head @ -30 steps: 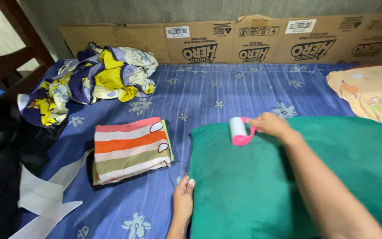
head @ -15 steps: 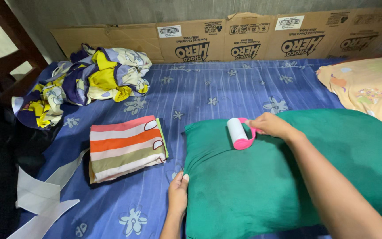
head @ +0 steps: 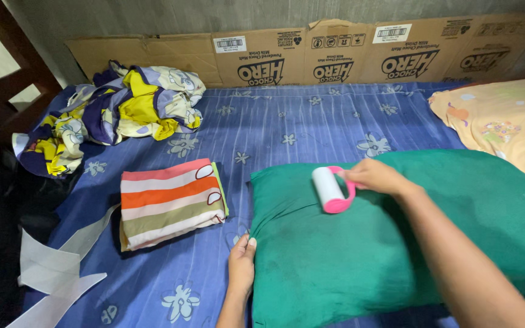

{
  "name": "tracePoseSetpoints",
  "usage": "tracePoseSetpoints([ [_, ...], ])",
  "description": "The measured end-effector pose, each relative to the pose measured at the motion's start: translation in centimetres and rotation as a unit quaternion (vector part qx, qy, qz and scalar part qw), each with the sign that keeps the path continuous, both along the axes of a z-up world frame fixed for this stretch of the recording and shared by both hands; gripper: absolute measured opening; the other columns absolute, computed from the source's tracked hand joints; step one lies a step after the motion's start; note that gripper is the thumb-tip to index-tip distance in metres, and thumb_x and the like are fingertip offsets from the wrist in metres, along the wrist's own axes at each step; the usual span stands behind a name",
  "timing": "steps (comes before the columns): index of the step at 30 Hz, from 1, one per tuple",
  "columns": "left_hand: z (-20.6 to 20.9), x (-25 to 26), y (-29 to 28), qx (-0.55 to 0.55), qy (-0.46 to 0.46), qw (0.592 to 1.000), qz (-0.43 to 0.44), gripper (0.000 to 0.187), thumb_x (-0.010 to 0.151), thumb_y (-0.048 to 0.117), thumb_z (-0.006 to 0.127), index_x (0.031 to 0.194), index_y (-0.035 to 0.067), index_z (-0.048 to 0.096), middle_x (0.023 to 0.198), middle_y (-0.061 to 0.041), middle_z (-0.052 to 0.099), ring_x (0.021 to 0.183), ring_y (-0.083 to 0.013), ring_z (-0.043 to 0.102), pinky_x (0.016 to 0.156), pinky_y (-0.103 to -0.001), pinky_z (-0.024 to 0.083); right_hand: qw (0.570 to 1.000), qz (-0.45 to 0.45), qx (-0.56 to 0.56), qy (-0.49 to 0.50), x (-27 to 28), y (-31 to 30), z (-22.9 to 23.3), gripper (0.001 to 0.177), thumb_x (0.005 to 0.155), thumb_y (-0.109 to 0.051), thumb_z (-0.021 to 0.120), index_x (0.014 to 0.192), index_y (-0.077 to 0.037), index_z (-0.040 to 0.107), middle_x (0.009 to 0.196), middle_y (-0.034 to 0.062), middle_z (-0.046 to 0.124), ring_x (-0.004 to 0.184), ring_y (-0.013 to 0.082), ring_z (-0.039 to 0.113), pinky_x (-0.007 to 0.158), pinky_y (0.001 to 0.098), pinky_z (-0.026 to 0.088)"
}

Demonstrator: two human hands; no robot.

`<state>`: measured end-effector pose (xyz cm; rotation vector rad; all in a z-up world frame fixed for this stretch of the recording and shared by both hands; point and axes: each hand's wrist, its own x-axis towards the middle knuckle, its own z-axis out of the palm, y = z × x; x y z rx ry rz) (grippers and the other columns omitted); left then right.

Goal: The person uses a lint roller to remove debris from a striped pillowcase, replaces the pillow inside the case, and then repeats the lint rolling process on a green pillowcase.

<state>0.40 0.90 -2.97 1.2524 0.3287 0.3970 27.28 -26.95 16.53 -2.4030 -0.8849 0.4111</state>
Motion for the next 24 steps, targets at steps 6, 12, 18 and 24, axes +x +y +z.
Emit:
tracePoseSetpoints([
  [6, 2.4, 1.7, 0.4, -0.023, 0.138, 0.990, 0.034, 0.067, 0.093, 0.055, 0.052, 0.130, 0.002, 0.068, 0.128, -0.015, 0.069, 0.119, -0.0257, 0.063, 0.104, -0.037, 0.045, 0.997, -0.052, -0.033, -0.045, -5.9, 4.7, 1.2, 0.049, 0.085, -0.057, 0.065, 0.076, -0.010, 0.077, 0.060, 0.0052, 0.067, 0.060, 0.0199, 0.063, 0.063, 0.0368, 0.050],
  [12, 10.9, 5.5, -1.8, 0.312, 0.355, 0.879, 0.069, 0.097, 0.091, 0.077, 0.051, 0.143, -0.006, 0.048, 0.140, -0.033, 0.054, 0.132, -0.0448, 0.052, 0.109, -0.051, 0.041, 0.994, -0.052, -0.064, -0.069, -10.5, 6.4, 2.9, 0.057, 0.089, -0.062, 0.059, 0.076, -0.009, 0.076, 0.065, 0.0118, 0.068, 0.064, 0.0274, 0.066, 0.066, 0.0409, 0.050],
  [18, 11.0, 5.6, -2.8, 0.306, 0.388, 0.867, 0.060, 0.083, 0.093, 0.070, 0.043, 0.138, 0.001, 0.057, 0.132, -0.028, 0.065, 0.127, -0.0438, 0.060, 0.109, -0.053, 0.045, 0.989, -0.124, -0.082, -0.023, -8.0, 1.2, 3.9, 0.059, 0.082, -0.067, 0.063, 0.079, -0.011, 0.082, 0.070, 0.0066, 0.074, 0.069, 0.0216, 0.071, 0.069, 0.0366, 0.053],
  [24, 5.1, 7.2, -0.6, 0.292, 0.280, 0.909, 0.099, 0.078, 0.097, 0.065, 0.041, 0.134, -0.001, 0.060, 0.127, -0.031, 0.064, 0.124, -0.0471, 0.059, 0.106, -0.054, 0.045, 0.990, -0.029, -0.093, -0.104, -13.1, 9.7, 2.2, 0.051, 0.084, -0.065, 0.060, 0.084, -0.019, 0.081, 0.077, 0.0103, 0.074, 0.081, 0.0321, 0.071, 0.076, 0.0438, 0.054],
])
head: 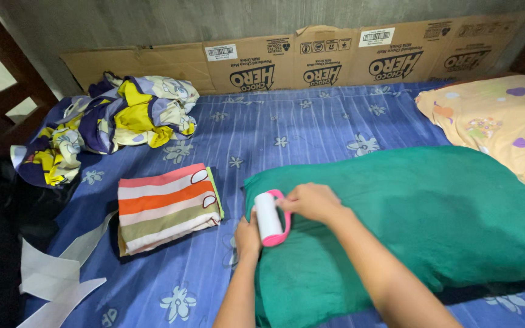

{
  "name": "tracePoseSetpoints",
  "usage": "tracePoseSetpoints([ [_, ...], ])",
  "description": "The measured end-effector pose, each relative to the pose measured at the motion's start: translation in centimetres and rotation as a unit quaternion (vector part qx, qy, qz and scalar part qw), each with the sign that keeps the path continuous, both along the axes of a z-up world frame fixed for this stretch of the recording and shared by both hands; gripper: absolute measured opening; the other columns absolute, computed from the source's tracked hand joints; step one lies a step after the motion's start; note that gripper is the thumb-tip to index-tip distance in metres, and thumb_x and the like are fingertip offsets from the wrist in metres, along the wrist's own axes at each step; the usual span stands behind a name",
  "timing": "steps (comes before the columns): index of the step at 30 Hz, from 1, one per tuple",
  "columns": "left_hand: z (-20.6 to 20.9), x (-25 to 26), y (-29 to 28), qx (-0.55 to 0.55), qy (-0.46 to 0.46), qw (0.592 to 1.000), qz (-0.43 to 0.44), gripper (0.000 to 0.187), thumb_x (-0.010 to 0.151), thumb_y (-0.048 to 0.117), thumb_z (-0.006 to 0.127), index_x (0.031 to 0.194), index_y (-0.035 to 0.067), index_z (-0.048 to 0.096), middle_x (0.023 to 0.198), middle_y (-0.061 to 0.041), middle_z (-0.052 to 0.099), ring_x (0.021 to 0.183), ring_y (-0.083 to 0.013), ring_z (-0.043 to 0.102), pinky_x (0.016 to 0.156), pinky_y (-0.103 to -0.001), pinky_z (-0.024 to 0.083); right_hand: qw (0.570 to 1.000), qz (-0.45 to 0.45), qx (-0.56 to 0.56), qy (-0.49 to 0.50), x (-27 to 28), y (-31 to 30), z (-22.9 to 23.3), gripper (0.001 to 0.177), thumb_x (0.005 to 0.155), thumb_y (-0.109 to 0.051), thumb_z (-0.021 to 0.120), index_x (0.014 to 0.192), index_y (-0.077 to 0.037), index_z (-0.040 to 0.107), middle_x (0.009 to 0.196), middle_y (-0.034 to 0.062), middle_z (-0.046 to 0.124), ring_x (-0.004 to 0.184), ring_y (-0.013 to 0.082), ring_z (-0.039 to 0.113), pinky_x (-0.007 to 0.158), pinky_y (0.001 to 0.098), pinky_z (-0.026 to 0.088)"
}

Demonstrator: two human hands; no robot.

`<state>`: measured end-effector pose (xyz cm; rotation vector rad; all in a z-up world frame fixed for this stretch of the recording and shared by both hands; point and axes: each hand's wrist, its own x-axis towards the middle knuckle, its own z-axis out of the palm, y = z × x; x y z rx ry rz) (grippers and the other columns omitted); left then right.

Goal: The person uses a lint roller to remove debris from a striped pillowcase, replaces the pillow inside the case, and then repeats the lint rolling process on a green pillowcase.

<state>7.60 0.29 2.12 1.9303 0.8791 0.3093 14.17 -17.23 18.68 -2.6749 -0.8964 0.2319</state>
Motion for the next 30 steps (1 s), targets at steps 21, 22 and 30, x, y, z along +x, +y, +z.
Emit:
tracePoseSetpoints([
  [21, 0.1, -0.8, -0.1, -0.006, -0.023, 0.999, 0.048, 0.075, 0.106, 0.050, 0.023, 0.104, -0.007, 0.072, 0.107, -0.035, 0.070, 0.110, -0.0519, 0.064, 0.098, -0.057, 0.047, 0.997, -0.007, 0.010, 0.073, 0.0, -4.5, 0.2, 0.063, 0.087, -0.067, 0.058, 0.068, -0.008, 0.068, 0.059, 0.0064, 0.060, 0.059, 0.0233, 0.058, 0.061, 0.0411, 0.046],
  [22, 0.1, -0.8, -0.1, -0.014, -0.018, 0.998, 0.054, 0.074, 0.105, 0.050, 0.024, 0.104, -0.007, 0.071, 0.108, -0.035, 0.070, 0.110, -0.0519, 0.063, 0.098, -0.057, 0.047, 0.997, -0.014, 0.016, 0.080, 1.0, -6.4, 0.4, 0.066, 0.088, -0.067, 0.058, 0.065, -0.006, 0.064, 0.057, 0.0060, 0.055, 0.057, 0.0220, 0.052, 0.059, 0.0400, 0.045],
  [30, -0.1, -0.5, -0.2, -0.005, -0.018, 0.998, 0.063, 0.075, 0.105, 0.051, 0.025, 0.105, -0.008, 0.071, 0.111, -0.037, 0.067, 0.113, -0.0544, 0.060, 0.100, -0.057, 0.046, 0.994, -0.011, 0.015, 0.112, 1.2, -8.1, 1.2, 0.064, 0.087, -0.065, 0.061, 0.061, -0.006, 0.061, 0.056, 0.0004, 0.053, 0.056, 0.0153, 0.049, 0.056, 0.0381, 0.040],
])
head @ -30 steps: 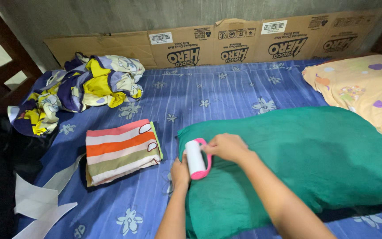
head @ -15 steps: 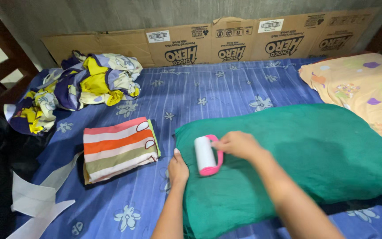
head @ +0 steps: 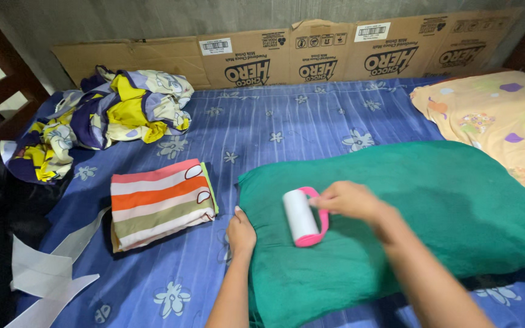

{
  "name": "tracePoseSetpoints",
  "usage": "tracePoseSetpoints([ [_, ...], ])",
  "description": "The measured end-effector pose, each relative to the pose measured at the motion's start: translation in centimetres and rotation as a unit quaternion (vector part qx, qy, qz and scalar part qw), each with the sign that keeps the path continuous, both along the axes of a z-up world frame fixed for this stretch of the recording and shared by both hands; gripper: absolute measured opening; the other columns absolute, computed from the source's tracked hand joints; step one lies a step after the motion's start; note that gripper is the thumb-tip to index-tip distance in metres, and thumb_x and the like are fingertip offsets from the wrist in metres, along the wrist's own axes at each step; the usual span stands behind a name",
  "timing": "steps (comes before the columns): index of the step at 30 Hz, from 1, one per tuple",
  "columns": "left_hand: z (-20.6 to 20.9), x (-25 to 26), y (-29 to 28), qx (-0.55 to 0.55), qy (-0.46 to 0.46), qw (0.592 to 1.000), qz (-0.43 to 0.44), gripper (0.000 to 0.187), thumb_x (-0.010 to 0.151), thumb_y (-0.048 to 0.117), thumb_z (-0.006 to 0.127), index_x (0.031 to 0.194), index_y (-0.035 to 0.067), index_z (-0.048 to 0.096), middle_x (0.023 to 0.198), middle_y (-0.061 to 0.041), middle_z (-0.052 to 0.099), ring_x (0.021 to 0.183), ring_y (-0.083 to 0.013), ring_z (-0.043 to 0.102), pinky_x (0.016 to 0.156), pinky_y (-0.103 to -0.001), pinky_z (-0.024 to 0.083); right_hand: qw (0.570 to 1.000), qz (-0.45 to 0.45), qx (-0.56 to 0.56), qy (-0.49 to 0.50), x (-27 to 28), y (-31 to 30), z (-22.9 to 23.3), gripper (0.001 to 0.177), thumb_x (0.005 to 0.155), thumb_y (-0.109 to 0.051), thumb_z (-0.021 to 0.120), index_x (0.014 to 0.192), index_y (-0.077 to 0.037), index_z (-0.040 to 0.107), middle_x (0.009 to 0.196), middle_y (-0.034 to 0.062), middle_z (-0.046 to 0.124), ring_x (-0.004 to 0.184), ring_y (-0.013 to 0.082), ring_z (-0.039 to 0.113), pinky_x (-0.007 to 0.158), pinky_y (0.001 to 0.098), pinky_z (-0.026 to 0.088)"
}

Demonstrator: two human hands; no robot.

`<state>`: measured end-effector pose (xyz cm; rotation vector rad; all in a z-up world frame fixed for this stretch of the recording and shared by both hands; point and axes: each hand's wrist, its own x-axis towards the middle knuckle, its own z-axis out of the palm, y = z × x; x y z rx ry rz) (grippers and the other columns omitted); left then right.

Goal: The person uses a lint roller to remove debris from a striped pillowcase, replaces the pillow inside the case, and then repeats the lint rolling process on a green pillowcase.

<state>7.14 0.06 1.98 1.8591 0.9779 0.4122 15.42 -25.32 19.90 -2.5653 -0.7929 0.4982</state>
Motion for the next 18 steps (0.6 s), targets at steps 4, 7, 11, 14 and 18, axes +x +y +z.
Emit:
tracePoseSetpoints([
  [4, 0.0, -0.2, 0.5, -0.005, -0.003, 1.000, -0.004, 0.073, 0.104, 0.051, 0.026, 0.107, -0.007, 0.071, 0.112, -0.037, 0.066, 0.114, -0.0550, 0.059, 0.101, -0.057, 0.045, 0.999, 0.032, -0.007, -0.026, -3.5, 4.4, -0.4, 0.057, 0.086, -0.063, 0.058, 0.063, -0.012, 0.065, 0.056, 0.0000, 0.060, 0.054, 0.0167, 0.055, 0.057, 0.0367, 0.043],
  [7, -0.3, -0.3, 0.3, 0.003, 0.006, 1.000, -0.006, 0.074, 0.105, 0.052, 0.027, 0.106, -0.007, 0.071, 0.111, -0.037, 0.067, 0.113, -0.0546, 0.060, 0.100, -0.057, 0.046, 0.999, 0.037, -0.009, -0.011, -2.0, 2.1, -1.0, 0.059, 0.087, -0.063, 0.059, 0.063, -0.010, 0.064, 0.056, 0.0010, 0.057, 0.054, 0.0164, 0.051, 0.056, 0.0372, 0.041],
  [11, -0.5, 0.1, 0.5, -0.002, 0.014, 1.000, 0.000, 0.073, 0.104, 0.051, 0.027, 0.105, -0.005, 0.073, 0.109, -0.036, 0.068, 0.112, -0.0545, 0.061, 0.100, -0.058, 0.047, 0.998, -0.037, 0.005, 0.047, 2.3, -5.8, -0.5, 0.062, 0.087, -0.061, 0.065, 0.060, -0.005, 0.063, 0.056, -0.0013, 0.049, 0.056, 0.0132, 0.044, 0.055, 0.0366, 0.037],
  [14, -1.0, 0.2, 0.5, 0.025, -0.004, 1.000, -0.007, 0.074, 0.105, 0.050, 0.026, 0.102, -0.007, 0.073, 0.109, -0.036, 0.068, 0.111, -0.0547, 0.061, 0.100, -0.058, 0.046, 0.998, -0.054, -0.022, 0.026, 2.1, -6.6, -0.4, 0.061, 0.085, -0.061, 0.066, 0.059, -0.006, 0.066, 0.053, 0.0002, 0.050, 0.054, 0.0142, 0.044, 0.055, 0.0366, 0.038],
  [18, -1.8, 0.3, 0.5, 0.007, 0.003, 1.000, 0.001, 0.074, 0.105, 0.052, 0.028, 0.106, -0.007, 0.071, 0.110, -0.037, 0.067, 0.111, -0.0550, 0.061, 0.099, -0.058, 0.046, 0.999, 0.042, -0.014, -0.027, -2.6, 0.5, -1.4, 0.062, 0.088, -0.065, 0.060, 0.067, -0.007, 0.067, 0.057, 0.0045, 0.057, 0.057, 0.0204, 0.054, 0.057, 0.0403, 0.043],
])
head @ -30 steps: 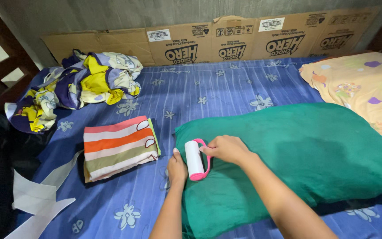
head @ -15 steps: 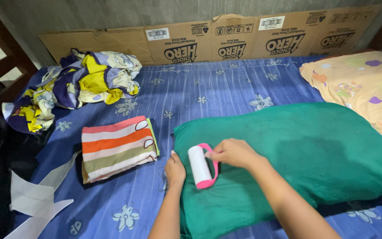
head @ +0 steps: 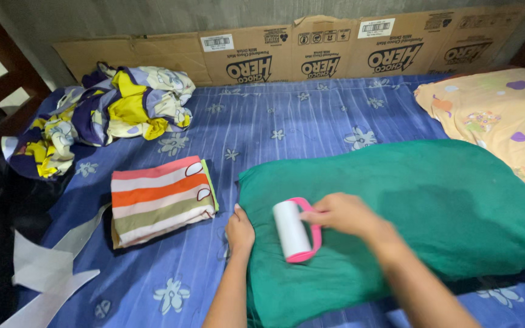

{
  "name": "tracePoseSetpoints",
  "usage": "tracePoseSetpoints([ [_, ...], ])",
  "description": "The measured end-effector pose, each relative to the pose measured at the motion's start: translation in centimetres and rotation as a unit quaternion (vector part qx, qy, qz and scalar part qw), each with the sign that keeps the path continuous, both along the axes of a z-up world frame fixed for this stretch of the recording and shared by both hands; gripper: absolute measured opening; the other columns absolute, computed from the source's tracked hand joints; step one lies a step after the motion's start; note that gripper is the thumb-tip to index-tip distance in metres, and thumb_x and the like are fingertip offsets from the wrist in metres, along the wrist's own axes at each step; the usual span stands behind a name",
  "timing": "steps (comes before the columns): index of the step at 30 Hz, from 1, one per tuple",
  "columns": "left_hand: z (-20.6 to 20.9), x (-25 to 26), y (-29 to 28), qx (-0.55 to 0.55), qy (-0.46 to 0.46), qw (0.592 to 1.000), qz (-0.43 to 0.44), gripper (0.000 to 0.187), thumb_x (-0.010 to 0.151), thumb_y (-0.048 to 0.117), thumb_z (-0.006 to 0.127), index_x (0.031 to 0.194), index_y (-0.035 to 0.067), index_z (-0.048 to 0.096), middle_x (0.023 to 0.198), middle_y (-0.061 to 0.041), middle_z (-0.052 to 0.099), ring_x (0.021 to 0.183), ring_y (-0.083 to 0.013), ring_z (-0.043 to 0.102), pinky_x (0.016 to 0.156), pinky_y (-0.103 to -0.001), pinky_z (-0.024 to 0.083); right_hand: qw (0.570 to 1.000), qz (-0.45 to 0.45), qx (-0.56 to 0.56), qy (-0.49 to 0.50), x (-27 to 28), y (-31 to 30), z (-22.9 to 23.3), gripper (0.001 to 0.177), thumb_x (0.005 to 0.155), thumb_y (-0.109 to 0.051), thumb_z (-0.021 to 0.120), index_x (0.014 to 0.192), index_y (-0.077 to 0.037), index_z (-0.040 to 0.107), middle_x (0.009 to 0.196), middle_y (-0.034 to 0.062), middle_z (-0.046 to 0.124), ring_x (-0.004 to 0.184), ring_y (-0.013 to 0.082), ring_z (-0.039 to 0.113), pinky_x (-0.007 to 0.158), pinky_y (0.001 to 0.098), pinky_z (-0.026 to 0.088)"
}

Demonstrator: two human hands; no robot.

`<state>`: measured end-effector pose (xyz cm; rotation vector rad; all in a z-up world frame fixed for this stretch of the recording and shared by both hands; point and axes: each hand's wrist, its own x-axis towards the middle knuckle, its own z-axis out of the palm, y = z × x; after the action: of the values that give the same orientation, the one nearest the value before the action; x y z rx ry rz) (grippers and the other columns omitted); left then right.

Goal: The person uses a lint roller to remove debris from a striped pillowcase, replaces the pillow inside the case, and then repeats the lint rolling process on a green pillowcase.

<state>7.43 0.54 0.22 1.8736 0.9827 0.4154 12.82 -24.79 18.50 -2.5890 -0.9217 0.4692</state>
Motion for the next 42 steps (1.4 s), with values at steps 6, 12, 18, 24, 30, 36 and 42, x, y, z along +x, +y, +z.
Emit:
tracePoseSetpoints([
  [6, 0.0, 0.0, 0.5, 0.023, 0.005, 1.000, -0.010, 0.072, 0.104, 0.051, 0.026, 0.108, -0.004, 0.072, 0.111, -0.035, 0.068, 0.112, -0.0540, 0.061, 0.101, -0.057, 0.046, 1.000, -0.012, -0.013, -0.020, -2.9, 1.0, 1.4, 0.057, 0.087, -0.064, 0.056, 0.073, -0.012, 0.075, 0.062, 0.0074, 0.067, 0.063, 0.0284, 0.067, 0.063, 0.0433, 0.050],
  [12, 1.2, -0.3, -0.1, -0.001, 0.018, 1.000, 0.004, 0.072, 0.104, 0.052, 0.028, 0.108, -0.005, 0.071, 0.112, -0.035, 0.067, 0.112, -0.0535, 0.061, 0.100, -0.057, 0.046, 0.992, -0.120, -0.027, 0.008, -0.9, -5.9, 2.9, 0.057, 0.082, -0.064, 0.065, 0.069, -0.010, 0.078, 0.060, 0.0138, 0.065, 0.063, 0.0319, 0.063, 0.063, 0.0451, 0.049],
  [18, 0.7, 0.0, 0.2, 0.013, 0.013, 1.000, 0.003, 0.072, 0.104, 0.052, 0.028, 0.107, -0.004, 0.072, 0.110, -0.036, 0.068, 0.112, -0.0548, 0.061, 0.100, -0.058, 0.046, 0.998, 0.020, 0.020, -0.050, -5.6, 1.6, 0.9, 0.054, 0.085, -0.063, 0.059, 0.072, -0.013, 0.073, 0.065, 0.0127, 0.067, 0.065, 0.0356, 0.065, 0.062, 0.0472, 0.048],
  [24, 0.9, -0.3, -0.1, 0.011, 0.006, 1.000, 0.003, 0.069, 0.104, 0.050, 0.029, 0.105, -0.005, 0.072, 0.108, -0.037, 0.067, 0.109, -0.0556, 0.061, 0.099, -0.058, 0.047, 0.998, -0.033, -0.021, -0.048, -4.5, -2.8, 2.9, 0.059, 0.088, -0.063, 0.059, 0.069, -0.008, 0.071, 0.062, 0.0139, 0.065, 0.064, 0.0358, 0.067, 0.062, 0.0471, 0.049],
  [30, 0.8, 0.0, -0.5, 0.032, 0.012, 0.999, 0.011, 0.069, 0.105, 0.049, 0.029, 0.103, -0.005, 0.072, 0.106, -0.037, 0.068, 0.107, -0.0552, 0.063, 0.098, -0.058, 0.048, 0.998, -0.045, 0.015, -0.051, -6.4, -1.8, 2.7, 0.048, 0.081, -0.062, 0.064, 0.074, -0.017, 0.079, 0.065, 0.0115, 0.070, 0.066, 0.0339, 0.070, 0.063, 0.0460, 0.052],
  [36, -0.5, -0.1, 0.3, 0.029, -0.020, 0.999, 0.003, 0.066, 0.104, 0.048, 0.031, 0.104, -0.003, 0.073, 0.106, -0.036, 0.068, 0.107, -0.0556, 0.062, 0.096, -0.058, 0.048, 0.995, 0.000, 0.041, -0.092, -9.9, 1.0, 1.1, 0.049, 0.084, -0.063, 0.062, 0.077, -0.017, 0.079, 0.065, 0.0135, 0.069, 0.067, 0.0373, 0.068, 0.066, 0.0479, 0.052],
  [42, 2.1, -2.2, -0.6, 0.054, -0.033, 0.997, -0.036, 0.064, 0.103, 0.047, 0.032, 0.103, -0.002, 0.073, 0.104, -0.033, 0.070, 0.104, -0.0540, 0.064, 0.094, -0.057, 0.049, 0.983, -0.181, -0.007, -0.028, -7.5, -8.4, 2.3, 0.051, 0.074, -0.067, 0.062, 0.084, -0.022, 0.084, 0.070, 0.0110, 0.076, 0.072, 0.0322, 0.075, 0.071, 0.0463, 0.056],
])
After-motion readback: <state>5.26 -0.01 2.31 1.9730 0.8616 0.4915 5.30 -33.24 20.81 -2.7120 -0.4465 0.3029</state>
